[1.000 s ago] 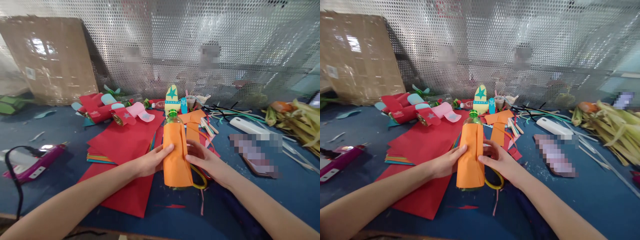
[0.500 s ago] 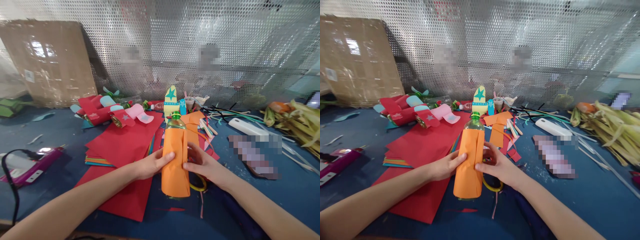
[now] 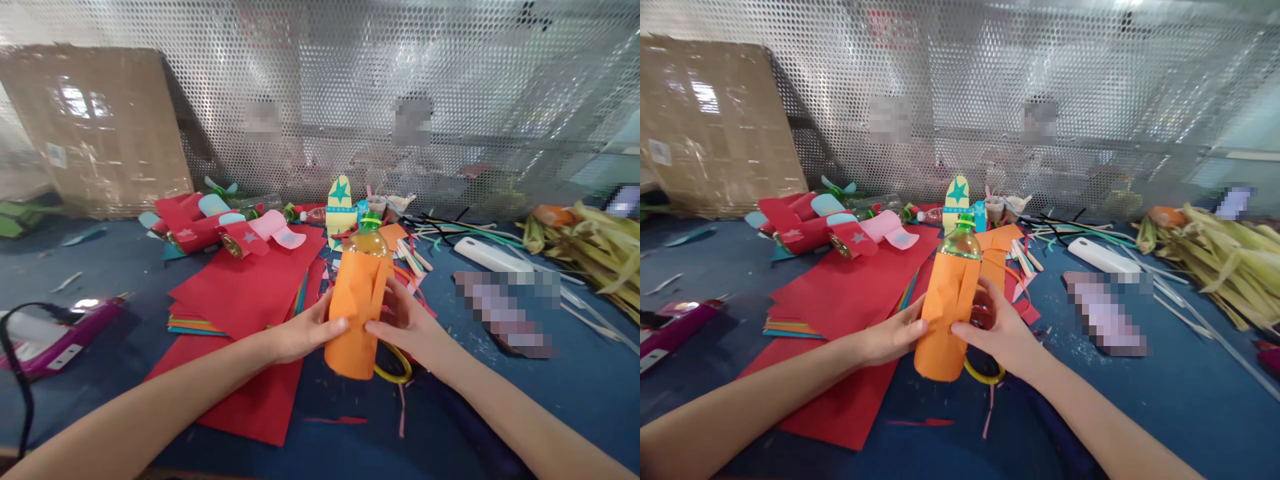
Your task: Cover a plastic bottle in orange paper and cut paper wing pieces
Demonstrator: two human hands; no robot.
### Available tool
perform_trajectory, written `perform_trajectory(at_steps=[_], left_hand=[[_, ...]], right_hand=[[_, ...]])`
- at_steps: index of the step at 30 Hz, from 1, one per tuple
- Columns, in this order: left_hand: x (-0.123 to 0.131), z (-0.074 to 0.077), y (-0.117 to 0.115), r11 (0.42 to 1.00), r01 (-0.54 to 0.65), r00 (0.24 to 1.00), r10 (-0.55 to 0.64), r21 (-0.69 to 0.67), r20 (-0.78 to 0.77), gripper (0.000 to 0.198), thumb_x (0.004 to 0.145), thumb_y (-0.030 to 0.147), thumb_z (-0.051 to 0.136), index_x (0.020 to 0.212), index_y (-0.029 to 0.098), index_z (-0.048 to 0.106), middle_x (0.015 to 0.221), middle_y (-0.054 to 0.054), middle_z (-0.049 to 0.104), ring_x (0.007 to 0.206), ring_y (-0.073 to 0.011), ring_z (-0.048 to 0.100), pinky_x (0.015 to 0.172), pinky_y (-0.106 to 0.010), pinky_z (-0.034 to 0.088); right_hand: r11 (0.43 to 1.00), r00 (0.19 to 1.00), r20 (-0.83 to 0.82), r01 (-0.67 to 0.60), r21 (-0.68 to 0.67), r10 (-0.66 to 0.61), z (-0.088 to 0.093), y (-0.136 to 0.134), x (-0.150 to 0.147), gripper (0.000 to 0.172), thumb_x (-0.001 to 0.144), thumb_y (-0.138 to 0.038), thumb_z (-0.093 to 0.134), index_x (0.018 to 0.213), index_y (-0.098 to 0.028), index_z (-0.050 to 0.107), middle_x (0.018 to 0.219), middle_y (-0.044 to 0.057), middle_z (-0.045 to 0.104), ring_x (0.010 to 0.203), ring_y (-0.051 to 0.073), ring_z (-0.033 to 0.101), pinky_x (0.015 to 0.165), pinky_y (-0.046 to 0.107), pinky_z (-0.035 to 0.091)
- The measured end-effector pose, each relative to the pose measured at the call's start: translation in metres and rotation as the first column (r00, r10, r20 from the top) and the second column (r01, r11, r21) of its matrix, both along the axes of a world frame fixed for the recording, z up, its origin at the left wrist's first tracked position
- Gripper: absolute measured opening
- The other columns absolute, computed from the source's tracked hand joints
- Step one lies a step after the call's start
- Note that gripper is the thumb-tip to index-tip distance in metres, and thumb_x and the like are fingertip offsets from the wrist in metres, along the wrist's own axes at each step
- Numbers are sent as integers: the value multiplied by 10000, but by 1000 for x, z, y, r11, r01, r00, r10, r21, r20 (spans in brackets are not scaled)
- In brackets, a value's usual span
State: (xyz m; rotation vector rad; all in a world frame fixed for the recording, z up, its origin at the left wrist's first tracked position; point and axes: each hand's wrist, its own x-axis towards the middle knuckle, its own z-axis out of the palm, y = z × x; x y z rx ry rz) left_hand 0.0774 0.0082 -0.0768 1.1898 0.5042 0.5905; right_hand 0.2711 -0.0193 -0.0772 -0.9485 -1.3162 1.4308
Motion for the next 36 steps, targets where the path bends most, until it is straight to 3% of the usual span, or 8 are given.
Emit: perform_trajectory(at_steps=[5, 11, 15, 18, 23, 27, 31, 36], left_hand=[[3, 14, -6, 998, -36, 994, 42, 54, -100, 1105, 626, 359, 833, 1483, 292, 139, 1436, -146, 432, 1284, -341, 449, 967, -449, 449], [0, 11, -9, 996, 78, 982, -85, -46, -171, 1076, 590, 396, 841, 1450, 218, 220, 1339, -163, 520, 1199, -337, 522, 939, -443, 459], [-1, 12, -8, 994, 98, 979, -103, -39, -174, 1217, 598, 430, 836, 1492, 234, 33, 1379, -181, 477, 1229, -344, 499, 964, -460, 438], [-1, 15, -7, 997, 73, 982, -66, 32, -179, 1208, 653, 469, 794, 1494, 297, -56, 1471, -159, 375, 1306, -341, 424, 1017, -474, 394], [1, 15, -3, 979, -20, 983, 56, 202, -175, 1167, 626, 482, 801, 1497, 310, 46, 1546, -144, 199, 1360, -358, 337, 1053, -465, 371], [3, 11, -3, 959, -74, 965, 138, 275, -222, 1039, 704, 390, 752, 1491, 277, 84, 1483, -171, 289, 1268, -333, 465, 1030, -467, 403], [2, 13, -5, 948, -69, 966, 141, 309, -216, 944, 745, 356, 703, 1483, 252, 124, 1508, -159, 258, 1309, -314, 426, 1061, -426, 384], [1, 18, -5, 950, -59, 971, 127, 308, -204, 939, 738, 343, 703, 1484, 252, 140, 1529, -139, 266, 1307, -312, 435, 1031, -406, 424]], right_hand=[[991, 993, -22, 118, 66, -117, 4, 2, 1, 666, 659, -314, 813, 1209, -314, 438, 1115, 37, 634, 1072, 225, 598, 896, 402, 500], [967, 962, -136, 246, 67, -236, 24, 1, 2, 418, 699, -383, 780, 1062, -302, 590, 1099, -2, 677, 1067, 199, 601, 927, 342, 491], [948, 941, -182, 305, 90, -285, 28, 3, 3, 409, 680, -339, 789, 1048, -306, 612, 1064, -23, 692, 1002, 183, 621, 888, 320, 509], [933, 932, -189, 336, 132, -309, 26, 5, 4, 359, 691, -318, 780, 1007, -299, 609, 1048, -24, 693, 994, 177, 623, 875, 308, 516], [899, 900, -222, 411, 150, -375, 21, 8, 6, 405, 696, -289, 775, 1051, -299, 581, 1073, -28, 682, 1001, 161, 628, 882, 299, 525], [878, 875, -231, 462, 129, -426, 21, 8, 5, 426, 657, -280, 792, 1028, -275, 583, 1081, -12, 680, 1009, 174, 632, 882, 315, 533], [865, 852, -249, 494, 90, -460, 21, 7, 4, 504, 616, -263, 821, 1051, -279, 567, 1064, -8, 691, 957, 181, 650, 839, 322, 548], [917, 895, -264, 392, 80, -360, 19, 5, 8, 452, 671, -281, 813, 1075, -288, 608, 1073, -2, 696, 1015, 200, 635, 898, 337, 515]])
